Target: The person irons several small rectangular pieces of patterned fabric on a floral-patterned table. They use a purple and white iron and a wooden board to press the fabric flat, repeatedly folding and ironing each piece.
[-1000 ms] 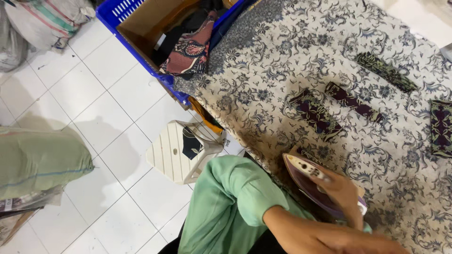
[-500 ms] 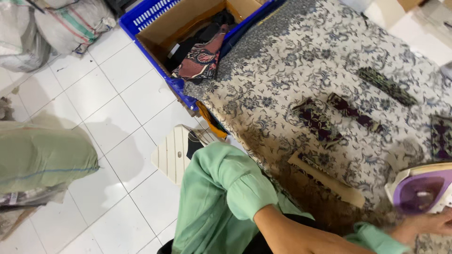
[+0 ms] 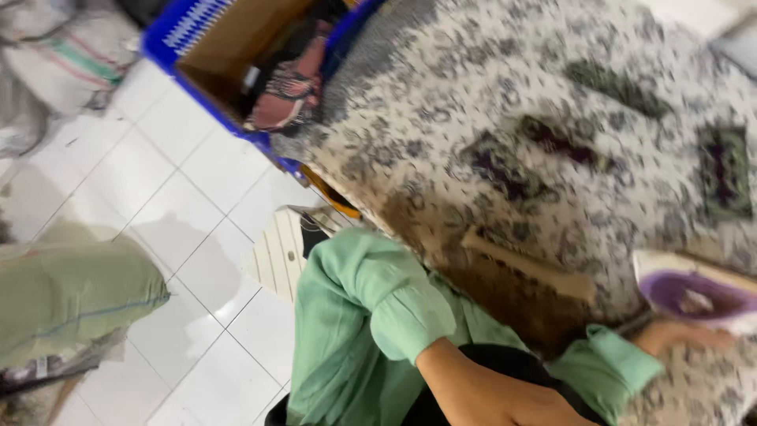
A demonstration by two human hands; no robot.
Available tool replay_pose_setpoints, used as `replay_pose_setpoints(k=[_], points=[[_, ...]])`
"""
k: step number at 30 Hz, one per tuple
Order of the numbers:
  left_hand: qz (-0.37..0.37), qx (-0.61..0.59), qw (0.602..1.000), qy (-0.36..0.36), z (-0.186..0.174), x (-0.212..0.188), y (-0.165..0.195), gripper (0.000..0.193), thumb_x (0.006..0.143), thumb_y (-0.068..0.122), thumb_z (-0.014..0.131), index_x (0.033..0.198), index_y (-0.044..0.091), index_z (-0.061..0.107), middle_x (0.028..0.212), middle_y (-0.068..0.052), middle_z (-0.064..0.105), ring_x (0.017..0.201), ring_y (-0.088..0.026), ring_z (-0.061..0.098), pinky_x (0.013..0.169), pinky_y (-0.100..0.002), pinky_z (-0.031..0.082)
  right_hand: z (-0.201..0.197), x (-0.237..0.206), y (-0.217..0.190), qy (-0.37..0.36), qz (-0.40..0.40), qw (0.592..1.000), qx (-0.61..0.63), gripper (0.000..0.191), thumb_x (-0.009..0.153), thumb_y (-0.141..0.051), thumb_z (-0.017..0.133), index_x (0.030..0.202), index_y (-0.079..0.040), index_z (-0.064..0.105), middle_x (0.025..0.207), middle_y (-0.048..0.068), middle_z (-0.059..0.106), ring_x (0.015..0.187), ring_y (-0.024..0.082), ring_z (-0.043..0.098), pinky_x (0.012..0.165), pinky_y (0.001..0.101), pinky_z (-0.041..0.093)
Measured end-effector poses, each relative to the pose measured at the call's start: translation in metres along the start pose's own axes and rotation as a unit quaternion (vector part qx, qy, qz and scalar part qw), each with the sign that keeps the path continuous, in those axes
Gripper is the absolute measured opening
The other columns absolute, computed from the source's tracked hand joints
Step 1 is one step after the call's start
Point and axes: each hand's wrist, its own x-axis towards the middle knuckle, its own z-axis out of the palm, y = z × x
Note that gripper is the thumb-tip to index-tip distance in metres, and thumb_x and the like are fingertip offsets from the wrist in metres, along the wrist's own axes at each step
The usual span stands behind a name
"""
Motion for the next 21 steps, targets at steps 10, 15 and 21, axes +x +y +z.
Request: replay_pose_setpoints(k=[10,15,21], points=[[0.053,0.6,0.772,0.204,-0.162,-0.037,0.053,0.016,0.103,0.017,0.064,0.113,0.009,0.073,0.131,-0.009,0.074,0.108,-0.02,0.076,0.096,-0.034,0.064,-0.08,-0.101,-0.009,-0.014,0.168,0.975,-0.144,0.023,0.11,-0.022,0.071,0.111,0.001,0.066,0.111,0.011,0.071,0.107,0.023,0.067,0.107,0.0433,0.055],[0.042,0.838,0.424,0.341,-0.263,-0.07,0.028,0.038,0.083,0.02,0.08,0.119,0.017,0.068,0.118,-0.009,0.062,0.109,-0.034,0.061,0.098,-0.05,0.045,-0.041,-0.137,-0.006,-0.464,-0.111,0.805,-0.354,0.031,0.094,-0.025,0.074,0.121,-0.009,0.073,0.113,0.013,0.069,0.108,0.037,0.064,0.098,0.0471,0.046],[-0.056,0.808,0.438,0.389,-0.277,-0.065,0.009,0.039,0.069,0.018,0.087,0.101,0.015,0.065,0.108,-0.009,0.066,0.107,-0.033,0.06,0.086,-0.048,0.044,0.004,-0.114,0.007,-0.578,-0.1,0.734,-0.341,0.02,0.096,-0.03,0.071,0.107,-0.013,0.075,0.106,0.005,0.071,0.104,0.029,0.064,0.096,0.0412,0.04]])
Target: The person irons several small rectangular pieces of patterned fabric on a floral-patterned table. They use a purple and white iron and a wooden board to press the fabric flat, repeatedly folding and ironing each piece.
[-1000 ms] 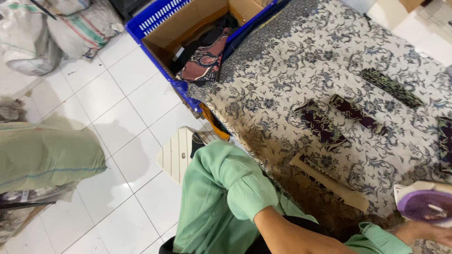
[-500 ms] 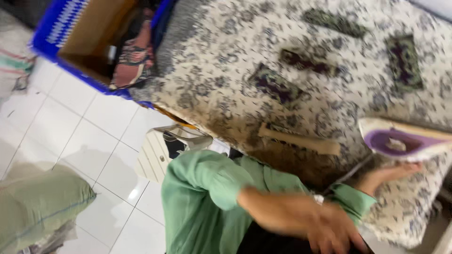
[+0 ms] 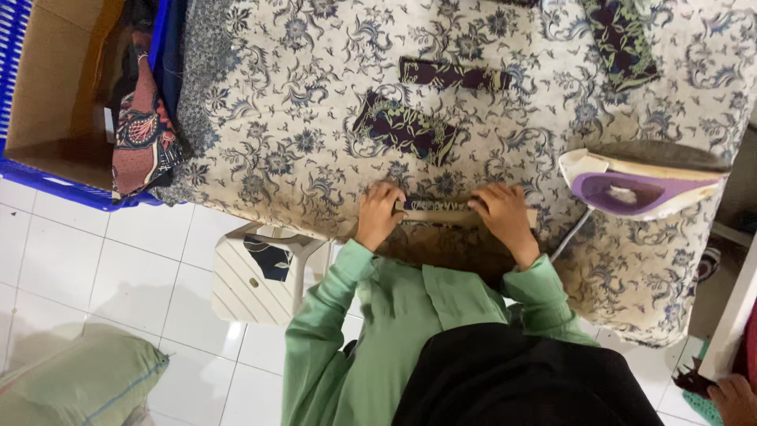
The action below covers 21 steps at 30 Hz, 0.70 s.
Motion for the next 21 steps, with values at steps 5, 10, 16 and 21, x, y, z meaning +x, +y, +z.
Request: replay_pose_setpoints(k=[5,10,16,21], points=[[-0.094,-0.181,0.978,-0.032,0.009,-0.007,-0.017,0.037,0.082,0.017,0.084,0.114,0.016,0.066,0.094,-0.004,0.075,0.079,-0.022,0.074,0.072,-0.036,0.058,0.002,-0.002,0.023,-0.13,0.021,0.989,0.059,0.017,0.089,-0.032,0.075,0.094,-0.016,0.074,0.093,0.0,0.072,0.094,0.021,0.065,0.092,0.0382,0.039],[-0.101,0.071,0.991,0.057,-0.075,-0.031,-0.117,0.024,0.089,0.006,0.074,0.112,0.012,0.071,0.074,-0.01,0.074,0.057,-0.025,0.069,0.048,-0.037,0.051,0.01,-0.01,0.032,-0.097,-0.009,0.995,-0.027,0.014,0.087,-0.029,0.078,0.086,-0.017,0.072,0.091,-0.004,0.073,0.091,0.02,0.064,0.091,0.0389,0.036],[-0.153,0.289,0.921,0.212,-0.15,-0.06,-0.164,0.043,0.083,0.013,0.07,0.125,0.007,0.064,0.113,-0.014,0.072,0.1,-0.03,0.068,0.082,-0.04,0.055,-0.003,-0.028,0.019,0.06,0.008,0.995,-0.085,0.021,0.084,-0.022,0.08,0.099,-0.01,0.072,0.103,0.006,0.068,0.101,0.027,0.062,0.091,0.0399,0.041],[0.083,0.113,0.989,0.05,-0.024,-0.042,-0.053,0.028,0.083,0.011,0.065,0.108,0.011,0.079,0.105,-0.011,0.073,0.095,-0.028,0.067,0.075,-0.042,0.053,-0.012,-0.071,-0.005,0.009,-0.028,0.999,-0.043,0.012,0.085,-0.015,0.081,0.088,-0.011,0.071,0.094,0.002,0.067,0.094,0.022,0.062,0.087,0.0394,0.042]])
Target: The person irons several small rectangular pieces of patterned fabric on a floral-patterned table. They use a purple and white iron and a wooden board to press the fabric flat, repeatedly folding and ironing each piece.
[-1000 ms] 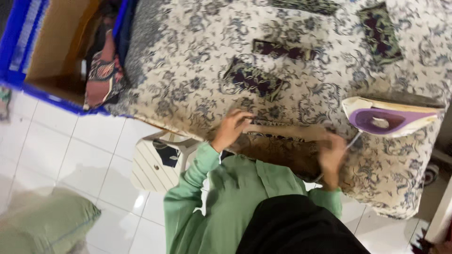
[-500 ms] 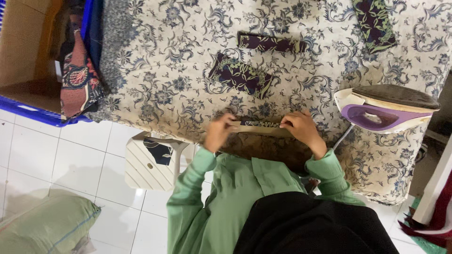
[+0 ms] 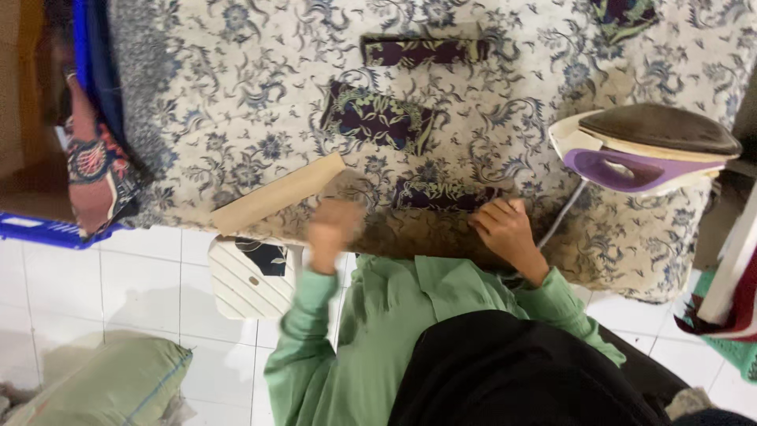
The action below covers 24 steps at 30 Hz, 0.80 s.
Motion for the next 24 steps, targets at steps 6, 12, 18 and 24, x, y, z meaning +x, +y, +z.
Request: replay_pose_setpoints(k=[6,12,18,24], points=[[0.179,-0.082,0.978,-0.072,0.044,0.031,0.074,0.023,0.082,0.009,0.065,0.104,0.006,0.073,0.102,-0.006,0.067,0.104,-0.025,0.063,0.089,-0.039,0.053,0.008,-0.025,0.003,0.036,0.007,0.998,-0.053,0.017,0.084,-0.015,0.079,0.1,-0.009,0.076,0.097,0.0,0.068,0.092,0.019,0.061,0.083,0.0376,0.04],[0.235,-0.054,0.965,-0.102,0.044,0.043,0.066,0.025,0.085,0.01,0.064,0.108,0.004,0.069,0.11,-0.009,0.066,0.106,-0.026,0.061,0.091,-0.038,0.051,0.01,-0.023,0.005,0.017,-0.012,0.997,-0.074,0.017,0.084,-0.016,0.077,0.098,-0.007,0.072,0.101,0.004,0.065,0.098,0.022,0.061,0.081,0.0396,0.041],[0.24,-0.021,0.965,-0.103,0.044,0.031,0.076,0.026,0.083,0.01,0.063,0.107,0.005,0.068,0.122,-0.012,0.069,0.115,-0.028,0.062,0.095,-0.037,0.049,-0.004,-0.022,-0.004,0.027,0.002,0.999,-0.047,0.02,0.076,-0.015,0.074,0.093,-0.008,0.065,0.108,0.009,0.067,0.101,0.026,0.062,0.081,0.0432,0.044],[0.124,-0.063,0.985,-0.101,0.048,0.043,0.078,0.007,0.093,0.01,0.07,0.096,0.005,0.067,0.093,-0.009,0.065,0.093,-0.027,0.063,0.084,-0.039,0.049,0.013,-0.014,0.007,0.041,0.067,0.996,-0.038,0.01,0.088,-0.008,0.075,0.096,-0.008,0.068,0.092,0.006,0.065,0.091,0.023,0.062,0.082,0.0382,0.042]])
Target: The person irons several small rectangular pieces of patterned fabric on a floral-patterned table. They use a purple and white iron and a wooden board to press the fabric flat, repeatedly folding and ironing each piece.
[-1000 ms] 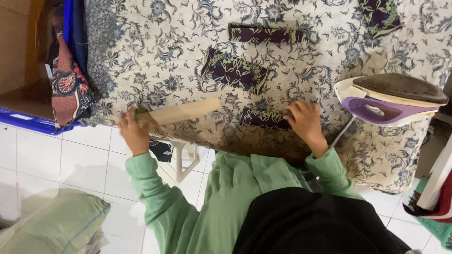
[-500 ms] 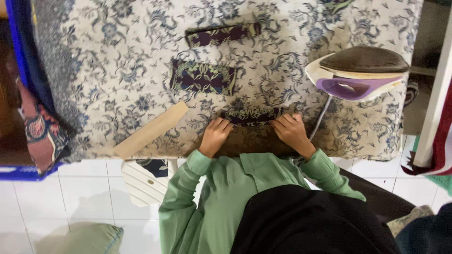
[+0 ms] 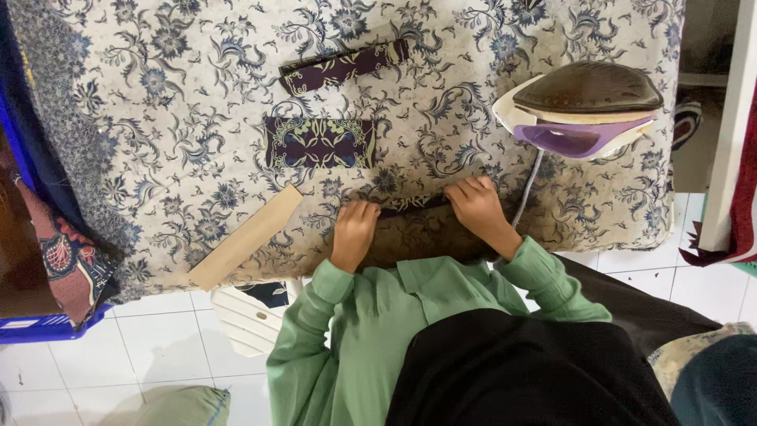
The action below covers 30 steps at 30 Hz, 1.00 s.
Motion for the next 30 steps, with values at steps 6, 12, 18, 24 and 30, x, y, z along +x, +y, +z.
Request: replay_pose_setpoints(k=[6,12,18,24,30], points=[[-0.03,-0.037,0.999,0.014,-0.004,0.006,0.0,0.006,0.09,0.009,0.071,0.093,0.006,0.067,0.087,-0.007,0.061,0.088,-0.026,0.062,0.08,-0.04,0.048,0.007,0.002,-0.004,-0.016,0.015,0.999,-0.038,0.011,0.086,-0.007,0.075,0.093,-0.007,0.067,0.087,0.006,0.062,0.087,0.024,0.06,0.079,0.0387,0.04],[-0.042,0.132,0.99,0.008,-0.009,0.018,0.022,0.02,0.085,0.011,0.073,0.105,0.007,0.07,0.104,-0.006,0.063,0.098,-0.024,0.06,0.08,-0.039,0.044,0.001,0.004,-0.016,-0.003,0.164,0.986,-0.033,0.034,0.082,-0.023,0.082,0.104,-0.008,0.062,0.103,0.01,0.057,0.097,0.03,0.055,0.081,0.0427,0.036],[-0.009,-0.075,0.997,0.006,0.033,0.053,0.08,0.031,0.089,0.024,0.076,0.116,0.011,0.07,0.11,-0.002,0.06,0.106,-0.023,0.056,0.091,-0.041,0.04,0.017,-0.015,-0.013,0.016,0.301,0.954,0.003,0.05,0.078,-0.037,0.088,0.106,-0.008,0.059,0.107,0.012,0.055,0.104,0.035,0.051,0.084,0.0457,0.035],[0.016,-0.057,0.998,0.004,0.059,0.056,0.074,0.023,0.086,0.025,0.082,0.105,0.016,0.072,0.102,0.001,0.06,0.101,-0.023,0.054,0.088,-0.043,0.036,0.017,-0.045,-0.001,0.207,0.419,0.869,0.161,0.048,0.089,-0.029,0.086,0.112,-0.009,0.05,0.109,0.009,0.045,0.103,0.024,0.048,0.089,0.0394,0.044],[0.035,-0.082,0.996,0.019,0.063,0.049,0.071,0.017,0.089,0.021,0.082,0.102,0.017,0.072,0.099,0.003,0.062,0.094,-0.021,0.053,0.088,-0.042,0.036,-0.037,-0.079,0.053,0.385,0.388,0.753,0.367,0.074,0.1,-0.008,0.082,0.158,-0.004,0.036,0.141,0.011,0.054,0.125,0.021,0.054,0.111,0.0362,0.043]])
